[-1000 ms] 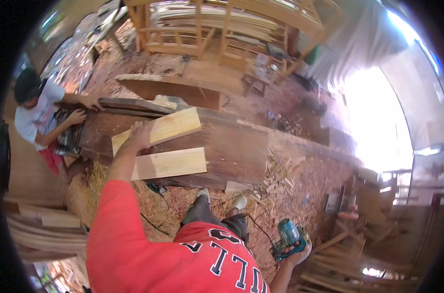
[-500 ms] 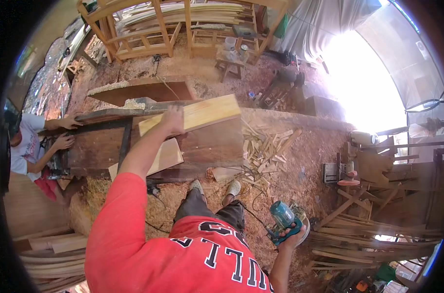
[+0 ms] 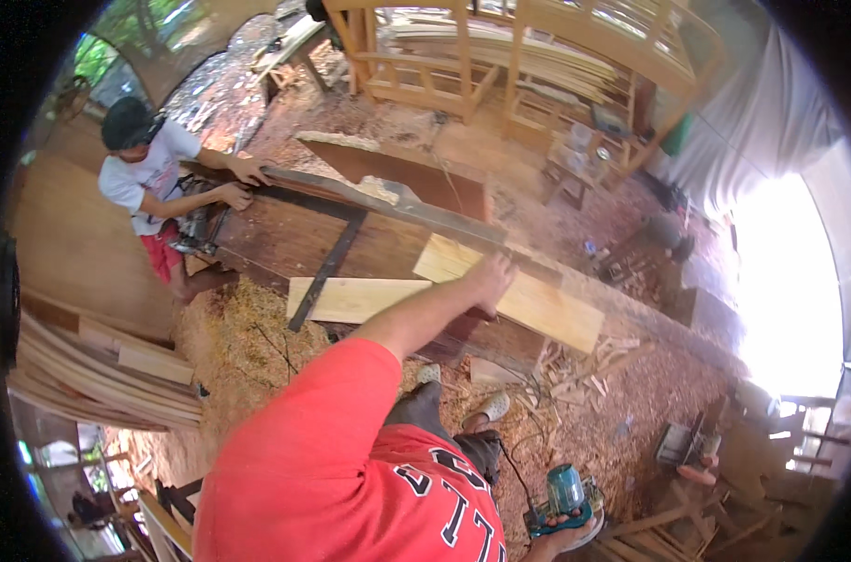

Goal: The person measures a wooden plank using a framing square and then cuts along the marked line with a circular saw.

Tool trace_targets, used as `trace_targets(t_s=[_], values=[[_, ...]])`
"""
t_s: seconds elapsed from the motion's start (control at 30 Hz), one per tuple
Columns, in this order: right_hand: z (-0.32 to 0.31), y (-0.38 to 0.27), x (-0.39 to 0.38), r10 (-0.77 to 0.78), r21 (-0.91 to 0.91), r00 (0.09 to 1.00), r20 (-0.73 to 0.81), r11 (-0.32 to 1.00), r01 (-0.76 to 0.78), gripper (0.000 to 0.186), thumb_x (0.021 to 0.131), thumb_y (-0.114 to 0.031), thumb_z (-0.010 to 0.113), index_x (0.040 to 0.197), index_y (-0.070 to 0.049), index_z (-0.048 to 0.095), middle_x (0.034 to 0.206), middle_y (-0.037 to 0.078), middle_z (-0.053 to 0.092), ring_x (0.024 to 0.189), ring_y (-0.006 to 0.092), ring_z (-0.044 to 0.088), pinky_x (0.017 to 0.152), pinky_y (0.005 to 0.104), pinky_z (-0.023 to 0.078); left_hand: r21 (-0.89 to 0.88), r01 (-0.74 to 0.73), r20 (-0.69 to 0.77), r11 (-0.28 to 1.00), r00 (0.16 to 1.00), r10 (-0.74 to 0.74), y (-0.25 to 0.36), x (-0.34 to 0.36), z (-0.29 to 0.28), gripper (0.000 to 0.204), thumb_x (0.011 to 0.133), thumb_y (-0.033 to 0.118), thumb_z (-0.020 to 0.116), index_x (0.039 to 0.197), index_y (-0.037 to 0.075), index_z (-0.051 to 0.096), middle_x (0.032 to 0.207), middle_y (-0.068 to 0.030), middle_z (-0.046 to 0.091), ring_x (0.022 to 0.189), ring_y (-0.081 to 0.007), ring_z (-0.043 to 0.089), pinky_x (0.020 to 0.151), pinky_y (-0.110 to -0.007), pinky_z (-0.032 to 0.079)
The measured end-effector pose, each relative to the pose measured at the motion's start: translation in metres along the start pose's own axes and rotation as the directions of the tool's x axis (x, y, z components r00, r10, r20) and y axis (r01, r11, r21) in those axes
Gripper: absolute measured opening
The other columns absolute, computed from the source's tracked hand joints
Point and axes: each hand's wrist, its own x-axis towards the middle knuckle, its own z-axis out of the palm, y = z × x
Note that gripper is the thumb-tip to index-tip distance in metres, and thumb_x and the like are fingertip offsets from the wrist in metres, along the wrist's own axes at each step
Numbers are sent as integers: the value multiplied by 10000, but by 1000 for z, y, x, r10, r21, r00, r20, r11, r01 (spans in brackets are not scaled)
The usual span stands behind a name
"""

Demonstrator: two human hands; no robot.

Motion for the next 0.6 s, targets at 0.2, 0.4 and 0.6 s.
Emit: trace_targets(t_s=[0.2, 0.4, 0.6], values=[[41, -20, -17, -115, -76, 992, 57, 990, 119, 384, 1003, -528, 464, 1072, -163, 561, 822, -4, 563, 434, 103, 443, 320, 273, 365, -275, 115, -165, 955, 973, -164, 6, -33, 20, 1189, 683, 525, 879, 1606, 7, 339, 1608, -296, 360, 1505, -462, 328, 1238, -562, 268], [32, -10, 17, 26, -13, 995, 94, 1000, -25, 543, 1025, -643, 432, 937, -117, 536, 560, -17, 452, 411, 116, 424, 354, 302, 354, -464, 429, -118, 775, 837, -534, 7, -145, 65, 1276, 687, 589, 879, 1640, 30, 240, 1664, -310, 230, 1548, -507, 204, 1229, -679, 204], [36, 2, 35, 76, -92, 991, 111, 994, -66, 540, 995, -667, 423, 853, -158, 533, 526, -26, 456, 389, 126, 411, 351, 305, 362, -321, 398, -102, 859, 888, -449, -29, -215, 81, 1275, 665, 553, 903, 1616, 3, 256, 1612, -309, 294, 1509, -489, 273, 1214, -678, 235]])
